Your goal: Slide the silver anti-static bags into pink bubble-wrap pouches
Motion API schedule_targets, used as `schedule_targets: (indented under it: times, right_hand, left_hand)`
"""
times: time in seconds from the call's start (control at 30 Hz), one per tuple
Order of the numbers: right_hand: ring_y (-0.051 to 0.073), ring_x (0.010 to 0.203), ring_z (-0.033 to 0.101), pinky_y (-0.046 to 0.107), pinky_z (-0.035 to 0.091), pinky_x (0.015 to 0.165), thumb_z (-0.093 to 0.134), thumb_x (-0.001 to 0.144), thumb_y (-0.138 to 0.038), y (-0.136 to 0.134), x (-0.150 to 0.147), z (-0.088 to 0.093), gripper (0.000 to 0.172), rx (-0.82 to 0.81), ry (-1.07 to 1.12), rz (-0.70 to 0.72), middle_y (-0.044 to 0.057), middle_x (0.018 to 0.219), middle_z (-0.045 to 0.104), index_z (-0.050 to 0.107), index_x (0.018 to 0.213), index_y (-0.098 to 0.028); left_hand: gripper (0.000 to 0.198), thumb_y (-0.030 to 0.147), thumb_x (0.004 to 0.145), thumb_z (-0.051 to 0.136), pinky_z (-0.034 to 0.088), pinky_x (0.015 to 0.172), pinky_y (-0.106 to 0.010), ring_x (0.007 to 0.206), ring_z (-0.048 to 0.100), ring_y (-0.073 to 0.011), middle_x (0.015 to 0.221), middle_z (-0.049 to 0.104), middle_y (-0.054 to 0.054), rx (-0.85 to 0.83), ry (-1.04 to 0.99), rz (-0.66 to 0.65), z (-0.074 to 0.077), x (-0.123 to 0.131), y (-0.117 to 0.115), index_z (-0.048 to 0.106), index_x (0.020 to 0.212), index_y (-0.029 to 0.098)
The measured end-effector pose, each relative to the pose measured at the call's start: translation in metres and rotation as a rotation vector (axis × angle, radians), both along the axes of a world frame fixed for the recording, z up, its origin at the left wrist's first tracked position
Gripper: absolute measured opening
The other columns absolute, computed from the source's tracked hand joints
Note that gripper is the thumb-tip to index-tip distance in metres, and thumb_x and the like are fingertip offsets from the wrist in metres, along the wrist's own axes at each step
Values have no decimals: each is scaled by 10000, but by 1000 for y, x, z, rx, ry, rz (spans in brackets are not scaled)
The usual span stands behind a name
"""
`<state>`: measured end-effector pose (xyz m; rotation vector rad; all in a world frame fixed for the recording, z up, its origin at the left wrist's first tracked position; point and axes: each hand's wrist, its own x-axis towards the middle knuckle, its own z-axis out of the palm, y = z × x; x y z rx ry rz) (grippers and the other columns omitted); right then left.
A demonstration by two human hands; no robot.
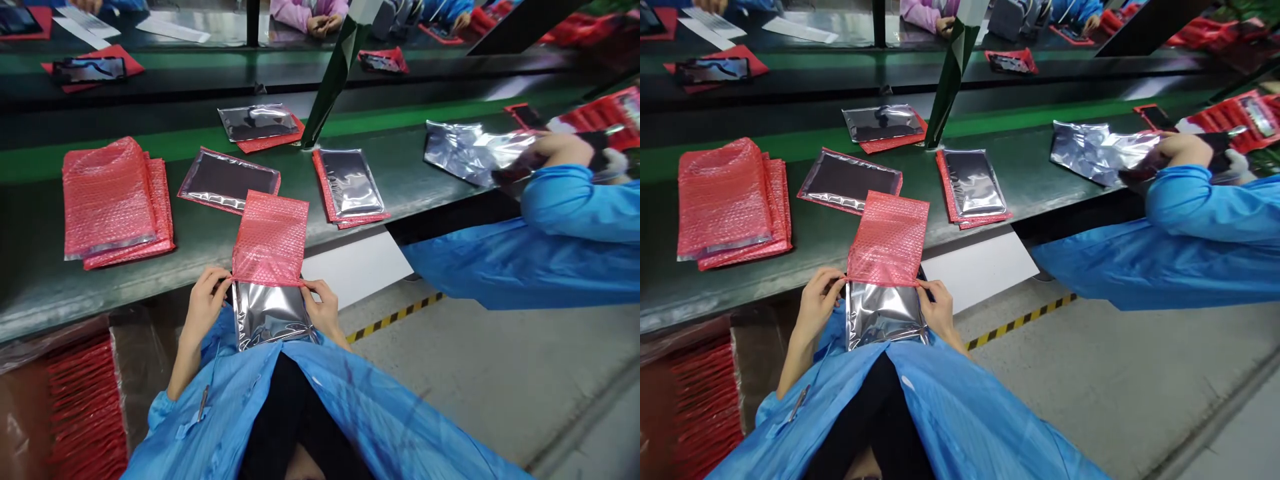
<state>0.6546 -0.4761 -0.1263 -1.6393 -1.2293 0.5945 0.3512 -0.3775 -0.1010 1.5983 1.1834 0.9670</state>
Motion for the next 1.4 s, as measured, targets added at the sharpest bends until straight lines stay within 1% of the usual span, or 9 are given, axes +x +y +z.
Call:
schedule_targets:
  times: [0.27, 0.43, 0.53, 0.63, 0.77, 1.13, 1.23, 1.33, 1.4]
  right_hand:
    - [253, 965, 752, 422, 588, 897, 671, 1067, -320, 27, 2, 13, 197, 4, -105, 215, 56, 1068, 832, 839, 1159, -273]
    - [262, 1012, 765, 430, 583, 938, 642, 1080, -341, 39, 5, 21, 215, -19, -135, 293, 55, 1098, 832, 830, 1162, -275]
    - [252, 1020, 779, 406, 592, 936, 647, 1076, -389, 42, 2, 22, 221, -113, -15, 299, 46, 1131, 830, 815, 1160, -274]
    - [237, 979, 785, 363, 603, 869, 659, 1061, -468, 46, -4, 19, 261, -228, 229, 285, 46, 1106, 824, 783, 1147, -254]
    - [225, 932, 767, 320, 586, 807, 723, 1002, -520, 54, -9, 18, 297, -260, 428, 238, 53, 1041, 812, 736, 1057, -229]
    - [227, 968, 711, 300, 542, 738, 627, 1042, -551, 69, -22, 22, 335, -239, 320, 327, 53, 1050, 770, 690, 1079, -224]
    - [193, 783, 668, 283, 493, 650, 623, 1044, -592, 73, -26, 16, 347, -272, 393, 327, 0, 869, 715, 640, 1096, -250]
    - [153, 589, 568, 269, 440, 550, 699, 988, -649, 77, -29, 9, 427, -325, 528, 302, -56, 749, 643, 601, 1176, -278]
    - [155, 618, 614, 273, 496, 579, 768, 924, -679, 78, -30, 6, 523, -361, 652, 311, -42, 815, 703, 611, 1211, -272]
  left_hand:
    - [139, 356, 1065, 698, 565, 489, -201, 618, 620, -88, 1155, 649, -58, -52, 12, 1, 4, -24, -22, 753, 1091, 231]
    - [112, 329, 1066, 695, 628, 668, -270, 764, 687, -146, 1138, 669, -62, 9, -19, 41, 5, -26, -29, 750, 1080, 233]
    - [97, 330, 1047, 727, 610, 829, -310, 984, 691, -208, 1095, 694, -65, 93, -15, 106, 2, -21, -22, 754, 1045, 237]
    - [152, 369, 1016, 770, 562, 900, -326, 1021, 659, -216, 1045, 682, -55, 75, -145, 140, -5, -15, -10, 722, 972, 231]
    - [219, 417, 998, 787, 518, 851, -309, 908, 609, -193, 961, 632, -29, -26, -305, 114, -9, -10, 0, 703, 920, 231]
    - [282, 489, 994, 768, 522, 864, -318, 909, 598, -201, 963, 627, -35, -98, -115, 192, -1, -27, -29, 700, 925, 224]
    - [306, 503, 963, 785, 549, 866, -303, 903, 623, -183, 975, 641, -28, -147, -194, 251, -7, -22, -26, 664, 921, 225]
    - [424, 622, 929, 747, 568, 666, -259, 770, 670, -153, 984, 675, -32, -313, -384, 330, -9, -20, -6, 601, 915, 224]
    - [508, 721, 933, 678, 502, 488, -229, 586, 648, -136, 905, 703, -33, -425, -401, 364, -7, -23, 14, 617, 987, 219]
